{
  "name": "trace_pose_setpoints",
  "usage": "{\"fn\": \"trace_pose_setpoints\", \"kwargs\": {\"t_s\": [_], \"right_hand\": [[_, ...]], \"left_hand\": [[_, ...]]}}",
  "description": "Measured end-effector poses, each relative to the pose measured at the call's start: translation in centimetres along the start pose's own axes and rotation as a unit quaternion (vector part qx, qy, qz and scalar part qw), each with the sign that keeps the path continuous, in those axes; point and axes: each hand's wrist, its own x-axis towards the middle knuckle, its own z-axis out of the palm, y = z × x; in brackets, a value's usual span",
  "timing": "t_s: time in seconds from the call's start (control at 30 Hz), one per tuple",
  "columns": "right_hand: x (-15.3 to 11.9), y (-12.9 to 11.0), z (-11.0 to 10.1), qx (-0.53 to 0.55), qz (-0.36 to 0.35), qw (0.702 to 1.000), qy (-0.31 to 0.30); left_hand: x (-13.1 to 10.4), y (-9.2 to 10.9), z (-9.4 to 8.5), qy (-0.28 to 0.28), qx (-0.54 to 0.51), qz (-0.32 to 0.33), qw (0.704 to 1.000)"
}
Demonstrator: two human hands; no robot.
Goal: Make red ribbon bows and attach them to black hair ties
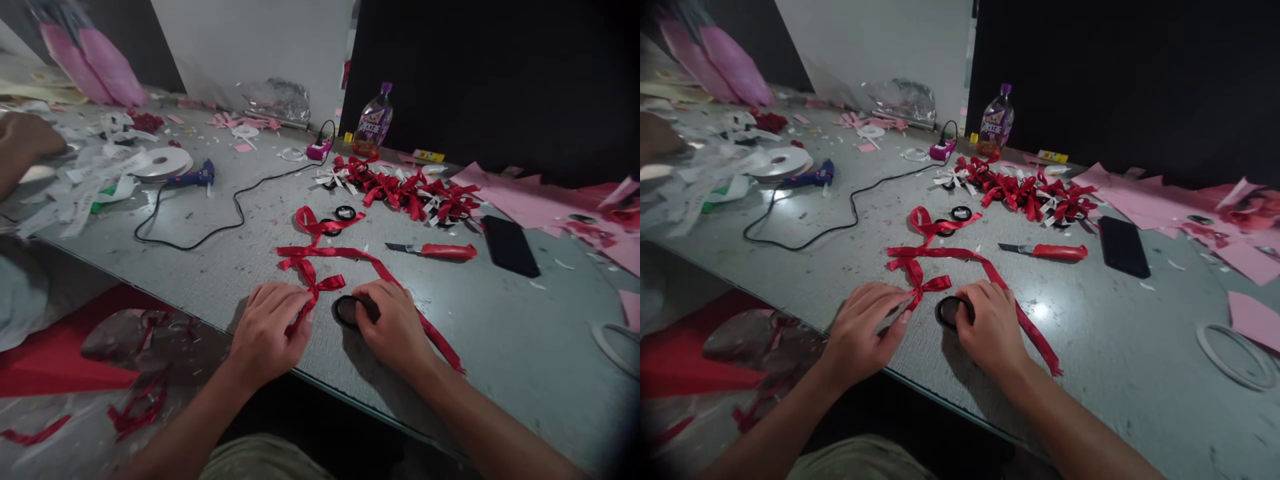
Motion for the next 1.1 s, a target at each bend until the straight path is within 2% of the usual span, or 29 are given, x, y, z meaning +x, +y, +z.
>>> {"fn": "trace_pose_setpoints", "kwargs": {"t_s": [0.13, 0.33, 0.43, 0.5, 0.57, 0.6, 0.67, 0.8, 0.87, 0.93, 1.1], "right_hand": [[0.1, 0.0, -0.1, 0.049, -0.015, 0.997, 0.049], [0.1, -0.2, -0.3, 0.133, -0.068, 0.985, 0.083], [0.1, -0.4, -0.3, 0.144, -0.077, 0.981, 0.108], [0.0, -0.5, -0.2, 0.144, -0.068, 0.978, 0.137], [-0.1, -0.6, -0.2, 0.149, -0.058, 0.974, 0.162], [-0.1, -0.6, -0.1, 0.155, -0.057, 0.972, 0.169], [-0.2, -0.7, 0.0, 0.17, -0.06, 0.968, 0.176], [0.0, -0.8, 0.2, 0.179, -0.06, 0.965, 0.184], [0.3, -0.6, 0.2, 0.183, -0.047, 0.965, 0.184], [0.7, -0.4, 0.2, 0.193, -0.025, 0.963, 0.184], [1.7, 0.5, 0.2, 0.214, 0.044, 0.955, 0.201]], "left_hand": [[0.2, -0.3, -0.6, 0.08, -0.048, -0.036, 0.995], [-0.2, -0.9, -1.0, 0.089, -0.116, -0.12, 0.982], [-0.9, -1.2, -1.0, 0.119, -0.17, -0.16, 0.965], [-0.9, -2.2, -1.6, 0.14, -0.187, -0.187, 0.954], [0.2, -4.4, -2.9, 0.137, -0.147, -0.212, 0.956], [1.1, -6.1, -3.9, 0.132, -0.094, -0.216, 0.963], [3.8, -10.2, -6.2, 0.073, 0.078, -0.214, 0.971], [10.3, -19.1, -10.2, 0.067, 0.168, -0.258, 0.949], [12.8, -22.5, -11.0, 0.056, 0.185, -0.265, 0.945], [14.3, -24.9, -11.1, 0.045, 0.191, -0.249, 0.948], [15.2, -29.0, -10.6, 0.021, 0.174, -0.206, 0.963]]}}
